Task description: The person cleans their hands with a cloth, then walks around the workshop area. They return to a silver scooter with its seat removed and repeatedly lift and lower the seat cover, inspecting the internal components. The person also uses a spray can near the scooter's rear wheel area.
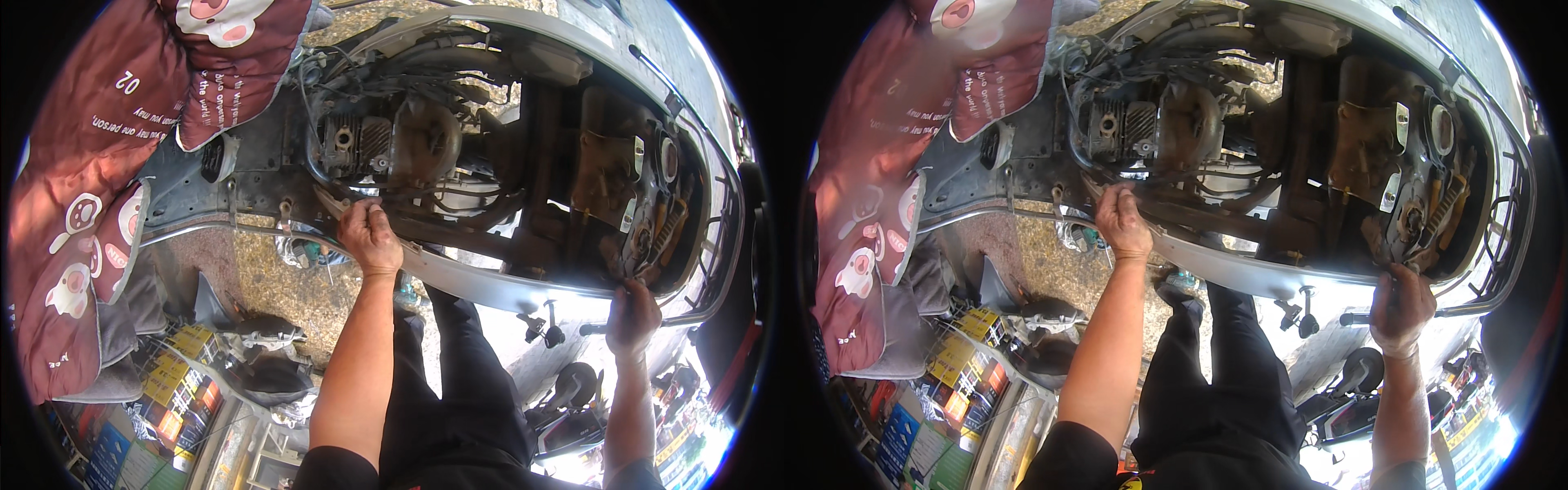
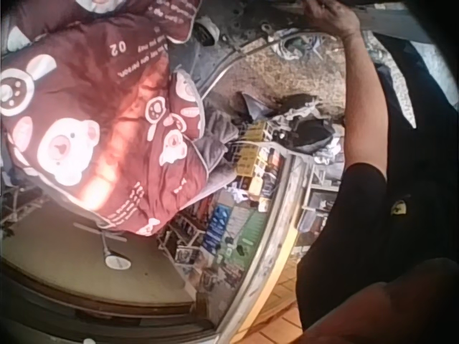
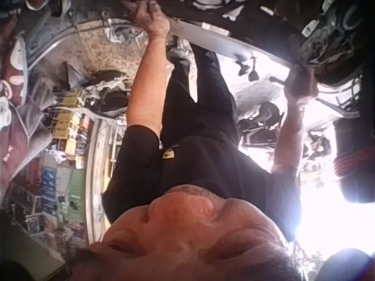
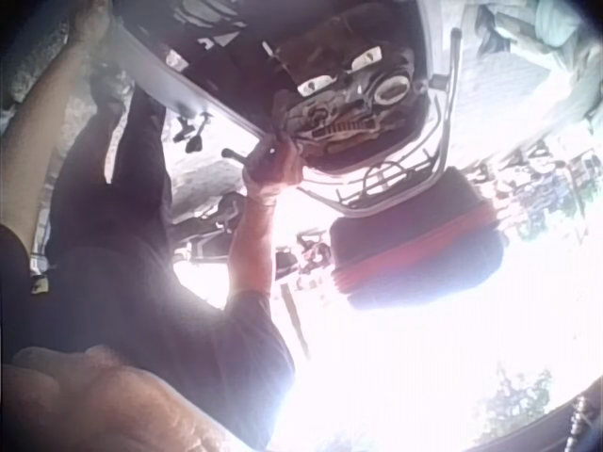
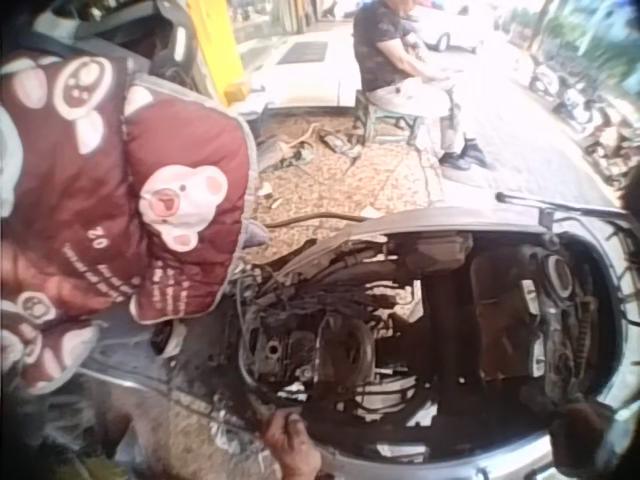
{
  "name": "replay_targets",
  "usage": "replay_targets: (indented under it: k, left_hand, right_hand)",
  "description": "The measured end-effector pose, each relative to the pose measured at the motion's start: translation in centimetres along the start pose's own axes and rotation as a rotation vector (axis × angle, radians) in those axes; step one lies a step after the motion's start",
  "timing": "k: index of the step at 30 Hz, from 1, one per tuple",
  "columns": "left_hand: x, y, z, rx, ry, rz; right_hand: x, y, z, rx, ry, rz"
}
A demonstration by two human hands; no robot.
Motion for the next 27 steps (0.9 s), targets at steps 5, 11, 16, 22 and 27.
replay_targets:
  k: [5,11,16,22,27]
  left_hand:
    - [-0.09,0.01,-0.02,-0.014,-0.006,0.012]
    - [-0.23,0.03,-0.09,-0.049,0.037,0.044]
    - [-0.24,0.05,0.09,-0.09,0.101,0.078]
    - [-0.31,-0.11,-0.01,-0.091,0.119,0.088]
    - [-0.41,-0.07,-0.02,-0.093,0.124,0.069]
  right_hand:
    - [0.02,0.05,-0.13,0.006,0.013,-0.007]
    - [0.08,0.13,-0.26,0.02,0.012,-0.03]
    - [0.13,0.21,-0.17,0.009,-0.011,-0.027]
    - [0.13,0.23,-0.32,0.007,-0.011,-0.039]
    - [0.14,0.25,-0.39,-0.008,-0.008,-0.035]
Point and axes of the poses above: each hand's wrist, its own z-axis away from the middle knuckle, its own y-axis out of the back of the hand, x = y × z, the point moved 2 cm from there along -z, towards the middle knuckle, and after that the axes turned 15 degrees about y, right-handed, at the moved point
